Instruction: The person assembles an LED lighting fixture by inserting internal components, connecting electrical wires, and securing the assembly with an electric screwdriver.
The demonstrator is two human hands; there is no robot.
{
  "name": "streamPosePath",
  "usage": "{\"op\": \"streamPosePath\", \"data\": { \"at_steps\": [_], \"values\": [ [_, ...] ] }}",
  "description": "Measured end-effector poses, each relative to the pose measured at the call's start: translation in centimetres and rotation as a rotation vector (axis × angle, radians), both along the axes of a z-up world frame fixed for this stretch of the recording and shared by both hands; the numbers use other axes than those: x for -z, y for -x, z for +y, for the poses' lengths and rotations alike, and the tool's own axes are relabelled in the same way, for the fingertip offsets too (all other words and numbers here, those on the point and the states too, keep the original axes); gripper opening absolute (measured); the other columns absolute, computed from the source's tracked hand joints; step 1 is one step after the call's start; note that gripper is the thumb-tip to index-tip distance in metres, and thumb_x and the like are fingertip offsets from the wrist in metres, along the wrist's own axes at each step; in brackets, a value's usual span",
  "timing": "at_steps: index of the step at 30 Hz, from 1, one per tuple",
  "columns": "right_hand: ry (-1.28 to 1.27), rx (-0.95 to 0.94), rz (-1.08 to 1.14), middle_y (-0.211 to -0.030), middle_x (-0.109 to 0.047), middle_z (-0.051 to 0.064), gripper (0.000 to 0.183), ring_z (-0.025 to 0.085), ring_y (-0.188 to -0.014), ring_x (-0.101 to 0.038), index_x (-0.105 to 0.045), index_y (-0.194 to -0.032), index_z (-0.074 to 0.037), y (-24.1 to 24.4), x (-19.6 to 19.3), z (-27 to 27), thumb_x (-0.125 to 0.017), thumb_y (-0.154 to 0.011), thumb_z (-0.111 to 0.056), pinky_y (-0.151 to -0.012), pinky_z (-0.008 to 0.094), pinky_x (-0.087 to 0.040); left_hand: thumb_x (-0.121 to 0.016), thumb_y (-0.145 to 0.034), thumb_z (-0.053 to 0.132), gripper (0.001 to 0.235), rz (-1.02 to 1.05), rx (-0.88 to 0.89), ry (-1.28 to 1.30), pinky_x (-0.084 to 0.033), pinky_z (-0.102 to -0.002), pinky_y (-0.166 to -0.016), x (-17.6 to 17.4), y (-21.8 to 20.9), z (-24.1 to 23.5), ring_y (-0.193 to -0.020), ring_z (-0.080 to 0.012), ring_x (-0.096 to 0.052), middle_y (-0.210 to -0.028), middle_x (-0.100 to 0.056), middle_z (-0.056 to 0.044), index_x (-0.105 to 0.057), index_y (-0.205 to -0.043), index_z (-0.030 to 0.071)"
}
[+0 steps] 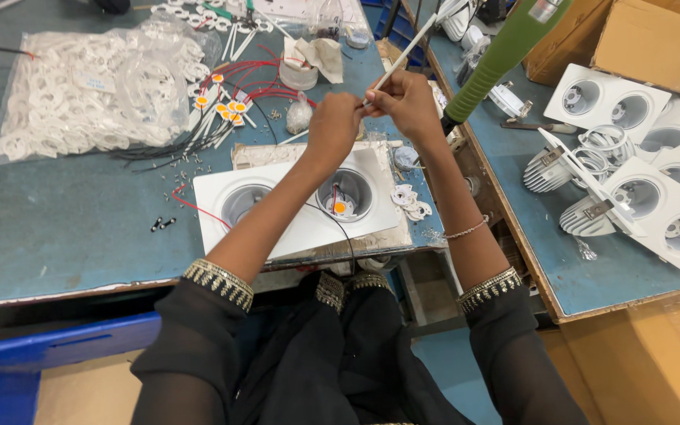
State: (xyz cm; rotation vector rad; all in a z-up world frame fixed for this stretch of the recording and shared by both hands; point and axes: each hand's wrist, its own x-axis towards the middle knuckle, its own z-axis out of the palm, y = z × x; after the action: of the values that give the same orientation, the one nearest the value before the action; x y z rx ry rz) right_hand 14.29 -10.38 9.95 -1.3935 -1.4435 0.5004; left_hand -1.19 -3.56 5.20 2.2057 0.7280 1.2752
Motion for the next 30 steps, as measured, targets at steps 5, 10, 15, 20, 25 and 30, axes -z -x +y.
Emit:
{"op": "streamPosePath", "data": {
  "at_steps": [5, 10, 15, 20, 25, 30],
  "values": [
    [-0.051, 0.053, -0.052, -0.089, -0.075, 0.012, 0.014, 0.015, -0.075, -0.073, -0.068, -0.104, 0.008, -0.6, 0.5, 0.6, -0.07, -0.099, -0.004, -0.069, 0.027, -0.063, -0.084, -0.081, 0.04, 0.042, 0.318, 0.108, 0.311, -0.054, -0.042, -0.058, 2.7, 0.6, 4.2, -0.061, -0.0295, -0.069, -0.072, -0.071, -0.019, -0.071, -0.08, 0.0],
    [0.177, -0.056, -0.057, -0.088, -0.075, 0.012, 0.014, 0.015, -0.074, -0.076, -0.068, -0.103, 0.006, -1.0, 1.1, 3.0, -0.069, -0.097, -0.007, -0.069, 0.027, -0.066, -0.082, -0.081, 0.025, 0.018, 0.309, 0.474, 0.733, -0.052, -0.031, -0.054, 6.4, 0.3, 8.7, -0.061, -0.0139, -0.065, -0.079, -0.075, -0.007, -0.081, -0.085, 0.008],
    [0.611, -0.292, -0.103, -0.089, -0.076, 0.012, 0.014, 0.016, -0.077, -0.074, -0.072, -0.1, 0.004, -3.4, 4.8, 6.6, -0.072, -0.093, -0.009, -0.073, 0.027, -0.063, -0.082, -0.082, 0.028, 0.024, 0.229, 0.417, 0.938, -0.06, -0.029, -0.069, 7.5, 0.9, 9.1, -0.078, -0.0149, -0.074, -0.092, -0.078, -0.007, -0.079, -0.093, 0.007],
    [0.807, -0.637, -0.134, -0.092, -0.075, 0.007, 0.022, 0.013, -0.079, -0.068, -0.073, -0.105, 0.003, -6.4, 14.1, 10.6, -0.073, -0.087, -0.01, -0.067, 0.028, -0.057, -0.067, -0.09, 0.044, 0.046, 0.674, 0.181, 0.641, -0.055, -0.044, -0.085, 10.3, 0.6, 10.7, -0.097, -0.0288, -0.071, -0.111, -0.074, -0.018, -0.078, -0.109, 0.003],
    [0.707, -0.789, 0.418, -0.115, -0.07, 0.009, 0.038, 0.012, -0.098, -0.067, -0.065, -0.126, 0.002, -7.5, 18.8, 8.2, -0.075, -0.092, -0.014, -0.084, 0.026, -0.058, -0.06, -0.092, 0.037, 0.046, 0.738, 0.082, 0.351, -0.05, -0.047, -0.098, 14.0, -1.0, 12.2, -0.113, -0.0419, -0.066, -0.123, -0.067, -0.028, -0.074, -0.112, -0.002],
    [0.598, -0.71, 0.686, -0.121, -0.068, 0.011, 0.046, 0.014, -0.104, -0.069, -0.06, -0.131, 0.001, -6.6, 19.1, 4.8, -0.077, -0.092, -0.016, -0.089, 0.026, -0.059, -0.059, -0.086, 0.026, 0.039, 0.658, -0.019, 0.387, -0.051, -0.048, -0.1, 15.0, -1.1, 11.3, -0.111, -0.0436, -0.067, -0.12, -0.067, -0.031, -0.074, -0.11, -0.001]
  ]
}}
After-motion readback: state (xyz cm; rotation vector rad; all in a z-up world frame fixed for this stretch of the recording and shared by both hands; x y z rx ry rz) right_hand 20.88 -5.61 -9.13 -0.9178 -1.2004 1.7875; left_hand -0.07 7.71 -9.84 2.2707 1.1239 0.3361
